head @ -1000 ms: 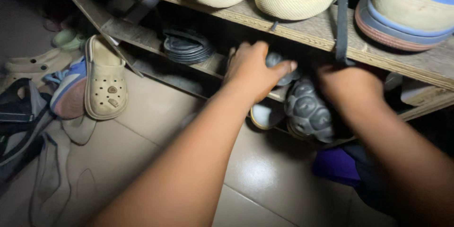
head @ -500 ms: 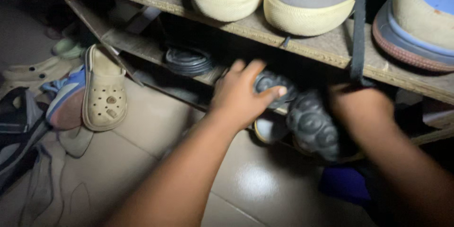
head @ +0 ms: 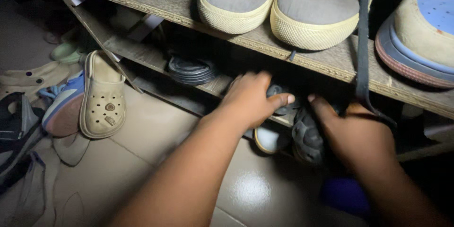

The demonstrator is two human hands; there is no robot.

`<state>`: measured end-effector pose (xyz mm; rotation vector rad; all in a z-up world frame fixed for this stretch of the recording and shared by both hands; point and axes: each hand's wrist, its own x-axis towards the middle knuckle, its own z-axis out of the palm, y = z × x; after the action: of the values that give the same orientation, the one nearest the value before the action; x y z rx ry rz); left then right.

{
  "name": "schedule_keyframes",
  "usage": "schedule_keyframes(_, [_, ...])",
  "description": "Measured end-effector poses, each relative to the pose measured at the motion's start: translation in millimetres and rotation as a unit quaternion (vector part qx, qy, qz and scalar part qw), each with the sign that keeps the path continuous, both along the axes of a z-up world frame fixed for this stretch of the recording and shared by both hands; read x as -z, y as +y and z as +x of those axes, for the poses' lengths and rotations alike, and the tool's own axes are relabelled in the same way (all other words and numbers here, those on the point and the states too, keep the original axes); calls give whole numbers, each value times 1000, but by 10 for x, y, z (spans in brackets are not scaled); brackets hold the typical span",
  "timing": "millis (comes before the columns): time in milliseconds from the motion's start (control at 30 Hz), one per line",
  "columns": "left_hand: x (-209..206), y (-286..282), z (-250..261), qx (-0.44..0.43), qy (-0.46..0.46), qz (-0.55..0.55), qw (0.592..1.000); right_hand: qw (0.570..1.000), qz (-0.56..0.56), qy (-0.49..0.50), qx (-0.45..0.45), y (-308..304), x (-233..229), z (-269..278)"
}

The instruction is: The person organizes a pile of shoes on the floor by picking up pairs and placing them on a wooden shoe rack. They handle red heels, beige embellished flats, black sandals, gray clogs, and blue sneakers, arranging them on different shelves.

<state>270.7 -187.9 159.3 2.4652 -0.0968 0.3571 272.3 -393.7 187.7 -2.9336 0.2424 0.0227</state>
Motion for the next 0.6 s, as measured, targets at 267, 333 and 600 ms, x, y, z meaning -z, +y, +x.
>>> schedule_keyframes(267, [-74, 8, 30, -22, 42, -37, 998, 983, 112, -144, 21, -21, 47, -107])
schedule_keyframes(333, [3, 38, 20, -13, 19, -17, 1000, 962, 190, -198, 1, -79, 203, -72])
schedule_keyframes(600, [78, -53, 66, -15, 47, -5, 999, 972, 194, -57, 118, -138, 401, 157])
